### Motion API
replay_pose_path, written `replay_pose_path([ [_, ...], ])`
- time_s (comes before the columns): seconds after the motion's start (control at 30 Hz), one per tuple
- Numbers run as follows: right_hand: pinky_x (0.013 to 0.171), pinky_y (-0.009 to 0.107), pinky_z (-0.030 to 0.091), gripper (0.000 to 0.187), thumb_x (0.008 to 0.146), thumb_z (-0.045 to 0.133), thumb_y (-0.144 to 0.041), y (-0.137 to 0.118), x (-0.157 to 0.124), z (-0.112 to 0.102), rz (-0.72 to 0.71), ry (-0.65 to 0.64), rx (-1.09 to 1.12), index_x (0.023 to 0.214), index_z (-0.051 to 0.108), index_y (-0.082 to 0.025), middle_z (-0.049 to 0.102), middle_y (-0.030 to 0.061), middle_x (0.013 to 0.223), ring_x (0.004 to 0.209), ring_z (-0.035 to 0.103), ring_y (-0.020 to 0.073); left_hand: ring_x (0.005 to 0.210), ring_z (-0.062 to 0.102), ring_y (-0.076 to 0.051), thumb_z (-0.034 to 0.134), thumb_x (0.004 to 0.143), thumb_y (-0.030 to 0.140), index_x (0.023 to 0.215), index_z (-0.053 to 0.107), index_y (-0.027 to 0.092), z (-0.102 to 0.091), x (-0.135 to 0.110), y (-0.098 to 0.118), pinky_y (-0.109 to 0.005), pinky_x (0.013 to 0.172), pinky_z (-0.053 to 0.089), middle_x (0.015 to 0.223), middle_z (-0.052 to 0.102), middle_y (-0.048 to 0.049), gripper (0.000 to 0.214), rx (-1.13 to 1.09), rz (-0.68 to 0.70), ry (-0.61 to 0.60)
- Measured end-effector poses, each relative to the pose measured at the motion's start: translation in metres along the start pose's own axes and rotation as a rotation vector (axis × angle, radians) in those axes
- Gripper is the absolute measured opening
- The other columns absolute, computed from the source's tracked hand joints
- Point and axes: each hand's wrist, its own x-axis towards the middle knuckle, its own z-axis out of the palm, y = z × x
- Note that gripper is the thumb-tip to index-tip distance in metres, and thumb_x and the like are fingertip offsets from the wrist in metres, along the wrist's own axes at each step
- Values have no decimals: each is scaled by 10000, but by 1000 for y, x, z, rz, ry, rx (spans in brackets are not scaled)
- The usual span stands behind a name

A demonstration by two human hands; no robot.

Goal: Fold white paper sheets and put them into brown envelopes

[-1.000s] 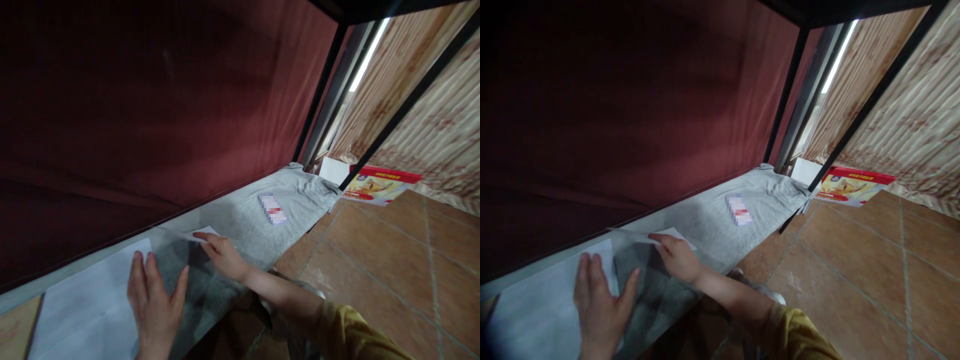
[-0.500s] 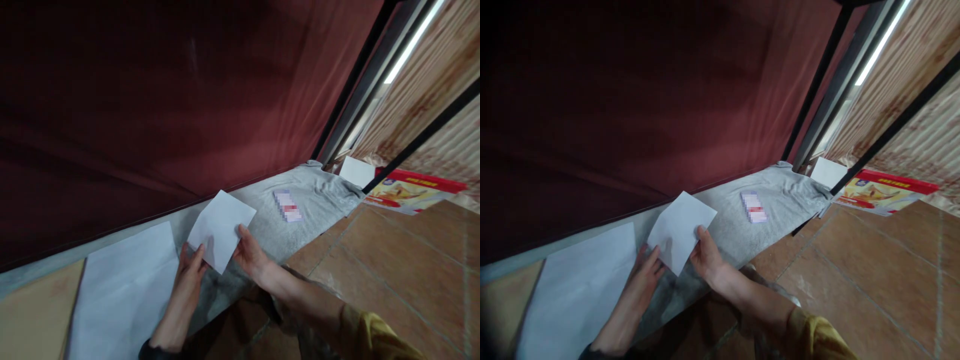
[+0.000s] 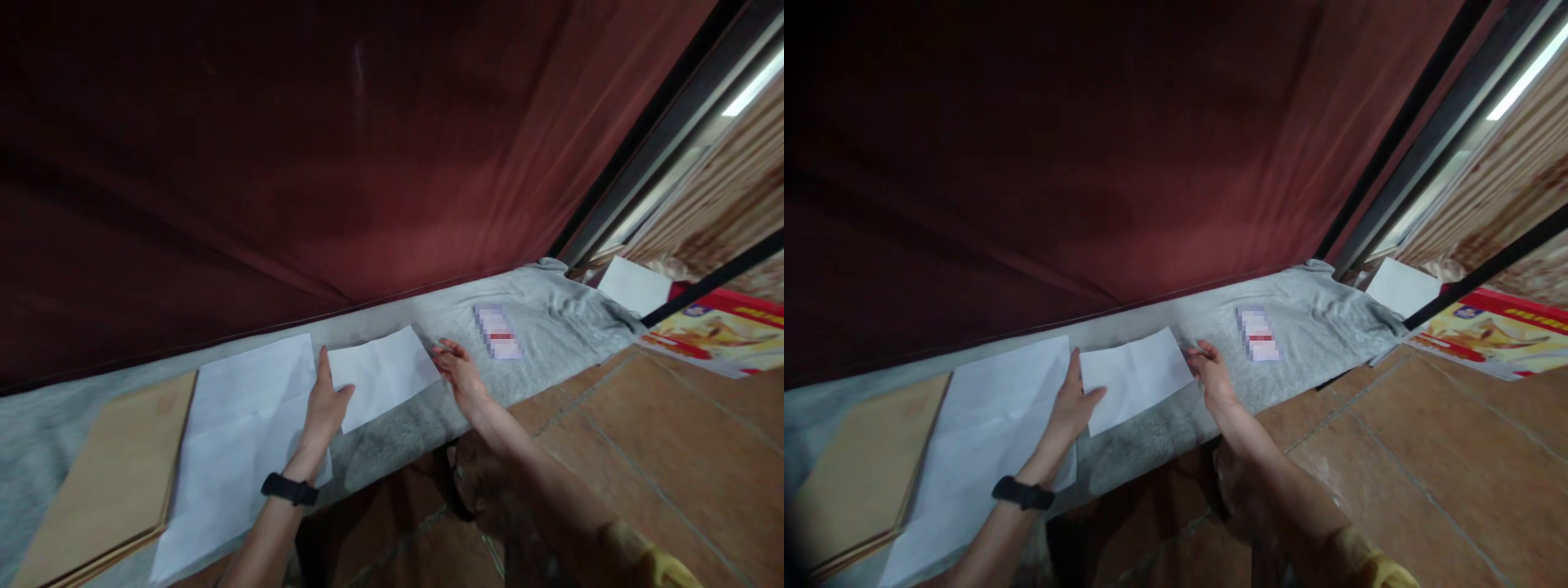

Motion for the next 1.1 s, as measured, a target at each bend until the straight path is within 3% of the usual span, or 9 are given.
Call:
replay_pose_path([
  [0.13,755,311,552,290,783,566,-248,3,6,-1,-227,-43,-349,1042,686,-194,732,31,949,826,662,180,1131,696,-301,608,802,153,1629,126,171,2,-6,10,-411,985,525,1351,659,-172,958,205,-85,-73],
  [0.23,930,379,545,340,893,466,-230,14,-8,10,-443,-327,-672,1113,724,-198,747,64,1098,1002,684,211,992,737,-300,595,819,175,1631,121,173,3,-11,17,-403,899,551,1229,721,-161,940,282,-121,-89],
  [0.33,1118,408,451,369,966,465,-216,26,-29,19,-704,-602,-1014,1249,701,-215,673,75,1344,1256,602,219,990,732,-283,596,811,167,1629,123,166,4,-12,18,-376,886,550,1198,733,-149,945,292,-98,-79],
  [0.47,1167,406,409,389,1018,462,-229,35,-44,20,-910,-751,-1340,1368,628,-189,611,98,1434,1331,552,223,1048,716,-271,581,828,173,1625,144,169,2,-9,13,-363,919,540,1236,717,-146,909,314,-77,-73],
  [0.6,1178,418,394,403,1030,460,-229,35,-45,18,-966,-783,-1403,1413,579,-191,582,97,1465,1321,559,227,1179,659,-294,560,861,194,1608,210,142,0,-15,11,-406,984,524,1357,635,-182,827,396,21,-6],
  [0.73,1177,436,388,394,1023,472,-208,34,-47,19,-985,-779,-1414,1401,576,-182,572,109,1470,1316,557,241,1394,483,-329,438,965,258,1502,441,120,11,-29,10,-501,1134,416,1514,481,-210,555,507,297,118],
  [0.83,1166,455,396,373,1006,487,-175,35,-50,21,-1001,-774,-1433,1361,599,-158,594,142,1426,1305,560,256,1460,413,-259,356,1012,297,1425,539,125,33,-35,6,-445,1190,383,1537,490,-164,484,467,471,-52],
  [0.93,1163,449,398,344,1006,487,-184,37,-50,21,-996,-770,-1452,1320,617,-131,628,158,1358,1288,569,259,1464,413,-230,319,1022,303,1413,555,108,53,-35,-1,-458,1207,368,1506,537,-159,496,491,531,-211],
  [1.1,1158,438,398,391,1009,462,-189,34,-49,21,-988,-802,-1414,1384,559,-136,616,141,1372,1289,561,253,1446,442,-220,273,1015,266,1405,557,72,56,-20,-7,-440,1217,346,1514,526,-166,520,627,541,-229],
])
